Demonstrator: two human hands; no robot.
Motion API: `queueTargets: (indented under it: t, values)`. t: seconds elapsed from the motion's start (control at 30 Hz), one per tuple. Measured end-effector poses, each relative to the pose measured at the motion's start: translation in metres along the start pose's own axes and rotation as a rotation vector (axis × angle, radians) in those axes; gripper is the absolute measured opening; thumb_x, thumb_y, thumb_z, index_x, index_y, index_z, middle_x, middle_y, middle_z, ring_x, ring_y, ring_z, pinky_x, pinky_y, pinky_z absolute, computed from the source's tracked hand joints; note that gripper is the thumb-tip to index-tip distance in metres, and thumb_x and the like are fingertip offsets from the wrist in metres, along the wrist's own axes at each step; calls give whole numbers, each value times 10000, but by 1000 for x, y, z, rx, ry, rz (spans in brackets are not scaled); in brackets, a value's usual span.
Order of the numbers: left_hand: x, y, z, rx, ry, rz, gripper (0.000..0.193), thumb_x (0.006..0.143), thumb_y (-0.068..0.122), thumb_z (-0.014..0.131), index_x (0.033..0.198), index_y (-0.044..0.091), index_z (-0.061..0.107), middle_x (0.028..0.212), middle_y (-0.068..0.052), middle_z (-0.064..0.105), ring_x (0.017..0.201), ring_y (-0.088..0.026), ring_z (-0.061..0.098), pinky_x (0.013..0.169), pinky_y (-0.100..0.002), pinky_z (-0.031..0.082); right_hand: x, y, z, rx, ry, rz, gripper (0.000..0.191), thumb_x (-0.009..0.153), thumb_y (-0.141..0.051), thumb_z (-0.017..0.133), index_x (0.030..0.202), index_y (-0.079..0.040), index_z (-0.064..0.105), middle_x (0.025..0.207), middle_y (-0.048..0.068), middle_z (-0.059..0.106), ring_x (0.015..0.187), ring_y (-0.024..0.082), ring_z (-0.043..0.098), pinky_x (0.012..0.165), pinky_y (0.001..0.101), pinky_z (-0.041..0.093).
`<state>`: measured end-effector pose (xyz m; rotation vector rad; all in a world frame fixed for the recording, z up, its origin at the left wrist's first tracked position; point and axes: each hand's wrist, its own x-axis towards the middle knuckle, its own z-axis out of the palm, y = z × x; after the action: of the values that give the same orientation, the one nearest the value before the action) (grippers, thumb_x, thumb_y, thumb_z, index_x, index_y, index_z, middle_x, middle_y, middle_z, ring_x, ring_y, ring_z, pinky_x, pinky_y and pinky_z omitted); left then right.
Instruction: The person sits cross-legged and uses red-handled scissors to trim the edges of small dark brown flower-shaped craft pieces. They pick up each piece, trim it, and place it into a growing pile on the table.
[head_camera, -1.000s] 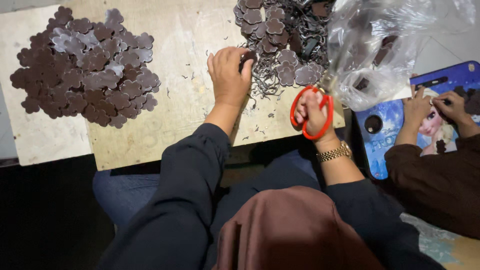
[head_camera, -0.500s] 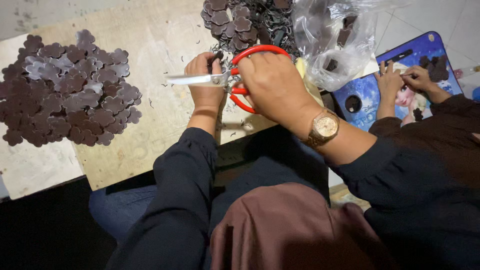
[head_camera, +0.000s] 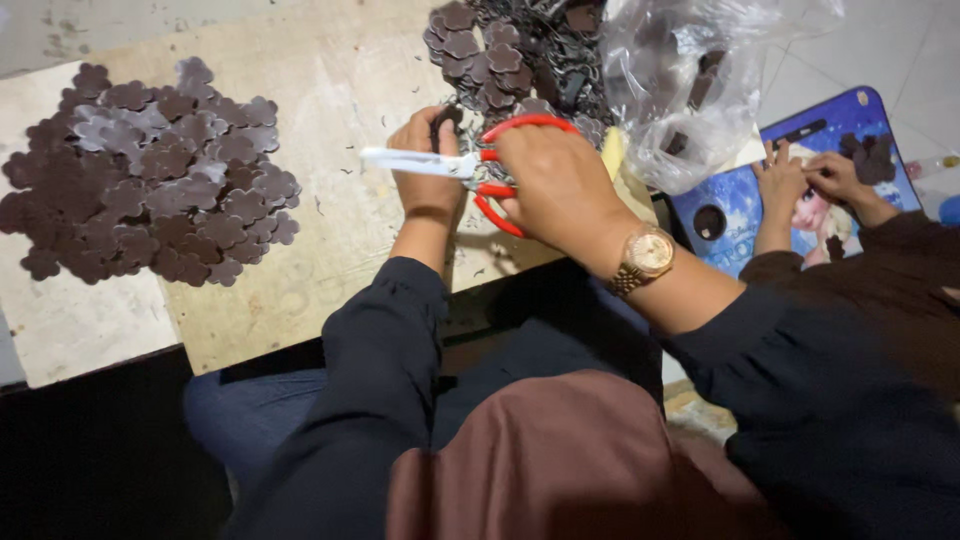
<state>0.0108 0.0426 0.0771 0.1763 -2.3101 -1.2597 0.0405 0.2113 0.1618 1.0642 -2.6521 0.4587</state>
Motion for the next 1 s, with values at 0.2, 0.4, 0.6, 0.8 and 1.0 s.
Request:
queueTargets:
  t: [0.2, 0.4, 0.6, 0.8, 1.0]
  values:
    - [1, 6, -9, 11, 79, 48, 319, 936, 167, 688, 1239, 100, 617, 912, -113, 676, 920, -327, 616, 911, -456, 466, -31, 12, 46, 277, 96, 494, 426, 870, -252, 838, 1135, 15, 638, 1001, 187, 679, 908, 352, 671, 784, 415, 533]
    - [4, 7, -12, 39, 124, 112, 278, 1000, 153, 647, 1273, 117, 611, 990, -105, 692, 981, -314, 627, 981, -449, 469, -34, 18, 63, 210, 188, 586, 503, 829, -194, 793, 1215, 49, 581, 1093, 213, 627, 958, 349, 632, 867, 457, 501]
    - [3, 7, -3, 37, 84, 114, 296, 942, 114, 655, 1236, 86, 629, 975, -103, 700, 958, -312, 634, 990, -466, 451, -17, 12, 64, 88, 341, 505, 411, 880, -179, 775, 1208, -12, 594, 1163, 200, 628, 1135, 400, 574, 1009, 482, 446]
    - [3, 0, 5, 12, 56, 184, 138, 874, 77, 705, 1007, 116, 701, 1037, -86, 713, 1079, -311, 640, 1022, -441, 450, -20, 19, 60, 119, 352, 506, 443, 874, -197, 770, 1228, -11, 581, 1165, 195, 623, 1142, 395, 573, 1028, 475, 447]
    - [2, -4, 8, -16, 102, 209, 170, 826, 36, 719, 970, 116, 678, 1078, -62, 707, 1178, -315, 612, 1084, -448, 433, -21, 23, 68, 93, 347, 501, 430, 888, -201, 768, 1227, -13, 584, 1179, 198, 624, 1135, 396, 579, 1017, 472, 451]
